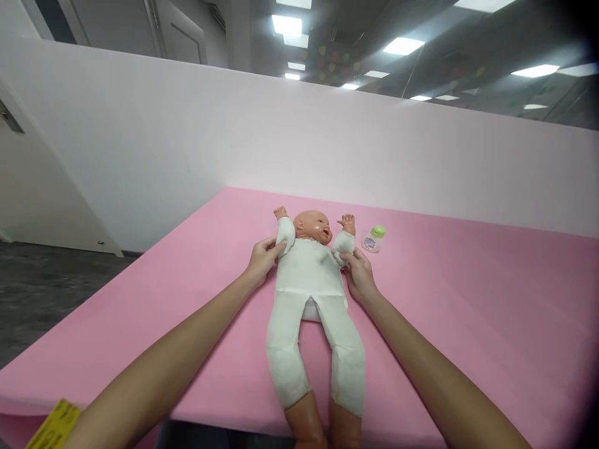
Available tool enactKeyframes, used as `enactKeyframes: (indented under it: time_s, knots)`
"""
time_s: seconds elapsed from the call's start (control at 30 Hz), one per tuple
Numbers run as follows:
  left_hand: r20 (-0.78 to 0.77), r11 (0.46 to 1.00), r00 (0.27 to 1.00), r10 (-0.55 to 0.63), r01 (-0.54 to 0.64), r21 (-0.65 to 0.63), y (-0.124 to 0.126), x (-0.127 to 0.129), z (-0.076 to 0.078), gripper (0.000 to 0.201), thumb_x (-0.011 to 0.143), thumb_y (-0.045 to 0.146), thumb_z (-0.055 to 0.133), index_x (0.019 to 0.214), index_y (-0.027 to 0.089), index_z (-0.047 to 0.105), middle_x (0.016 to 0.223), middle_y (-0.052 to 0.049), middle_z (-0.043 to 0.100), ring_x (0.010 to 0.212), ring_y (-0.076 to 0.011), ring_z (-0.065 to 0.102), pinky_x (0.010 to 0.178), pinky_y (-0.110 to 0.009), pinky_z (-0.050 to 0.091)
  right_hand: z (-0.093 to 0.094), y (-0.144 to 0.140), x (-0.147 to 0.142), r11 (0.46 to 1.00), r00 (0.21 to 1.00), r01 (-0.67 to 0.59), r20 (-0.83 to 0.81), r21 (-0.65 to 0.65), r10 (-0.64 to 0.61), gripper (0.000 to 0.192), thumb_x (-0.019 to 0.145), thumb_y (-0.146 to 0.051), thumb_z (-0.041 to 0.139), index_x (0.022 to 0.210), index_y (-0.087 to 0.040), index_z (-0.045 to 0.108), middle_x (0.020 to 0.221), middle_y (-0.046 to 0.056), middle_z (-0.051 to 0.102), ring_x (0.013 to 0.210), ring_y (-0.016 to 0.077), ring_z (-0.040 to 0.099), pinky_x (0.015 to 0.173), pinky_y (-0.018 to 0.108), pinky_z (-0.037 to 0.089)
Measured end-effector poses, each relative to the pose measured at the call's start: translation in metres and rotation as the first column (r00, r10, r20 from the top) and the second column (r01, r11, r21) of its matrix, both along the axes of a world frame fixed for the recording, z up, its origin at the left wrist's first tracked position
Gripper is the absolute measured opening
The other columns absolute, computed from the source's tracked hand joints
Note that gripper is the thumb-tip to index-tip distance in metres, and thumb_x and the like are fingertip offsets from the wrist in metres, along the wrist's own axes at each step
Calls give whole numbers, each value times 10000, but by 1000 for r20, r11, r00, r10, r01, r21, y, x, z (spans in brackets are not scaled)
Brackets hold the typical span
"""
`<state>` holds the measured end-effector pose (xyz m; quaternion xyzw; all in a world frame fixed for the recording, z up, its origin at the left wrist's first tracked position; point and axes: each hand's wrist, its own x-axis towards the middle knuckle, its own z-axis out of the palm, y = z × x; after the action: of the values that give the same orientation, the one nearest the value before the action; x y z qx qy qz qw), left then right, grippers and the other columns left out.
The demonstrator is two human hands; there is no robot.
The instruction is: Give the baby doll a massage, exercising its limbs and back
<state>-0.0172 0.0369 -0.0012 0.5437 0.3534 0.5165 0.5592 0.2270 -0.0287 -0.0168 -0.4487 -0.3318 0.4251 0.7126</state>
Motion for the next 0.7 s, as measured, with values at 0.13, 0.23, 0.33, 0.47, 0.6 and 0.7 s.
enactKeyframes:
  time_s: [0.13,0.23,0.33,0.47,0.6,0.7]
  knots:
    - [-12,1000,1000,9,-9,2,0,-1,-1,436,749,540,828,926,149,752,871,-58,696,706,-137,528,585,-249,360,-2,1,0,1000,1000,0,19,26,-1,148,657,-220,737,743,-235,617,631,-65,563,570,110,447,550,266,353]
    - [-13,1000,1000,1,-1,7,1,-1,-2,450,749,555,827,934,152,753,883,-61,699,710,-140,537,591,-253,374,-4,2,0,996,998,-47,53,77,43,122,688,-245,724,767,-238,632,721,-28,645,653,143,547,611,290,410]
    - [-13,1000,1000,3,-3,3,0,0,-1,457,741,561,831,934,154,755,886,-65,705,711,-145,543,591,-257,376,-5,3,0,998,998,-30,60,55,27,142,701,-276,742,772,-242,624,726,-26,642,654,146,550,594,289,399]
    - [-20,1000,1000,14,-14,6,-1,0,1,449,738,548,836,935,152,754,874,-57,701,705,-142,531,588,-255,364,-5,5,3,999,999,45,8,10,-45,205,693,-299,774,752,-243,586,645,-60,548,561,112,450,517,269,349]
    - [-30,1000,999,17,-16,20,0,0,-1,444,762,550,818,964,164,731,904,-55,698,726,-146,546,580,-249,369,-4,6,6,998,998,57,-24,-12,-57,229,687,-307,796,791,-245,602,662,-57,558,585,122,491,512,265,381]
    - [-22,999,999,45,-44,25,2,0,-4,465,767,541,819,1033,180,696,954,-62,701,751,-152,575,575,-243,392,-4,6,7,998,998,62,-23,-25,-63,275,694,-379,821,856,-244,644,709,-39,610,601,133,519,519,275,404]
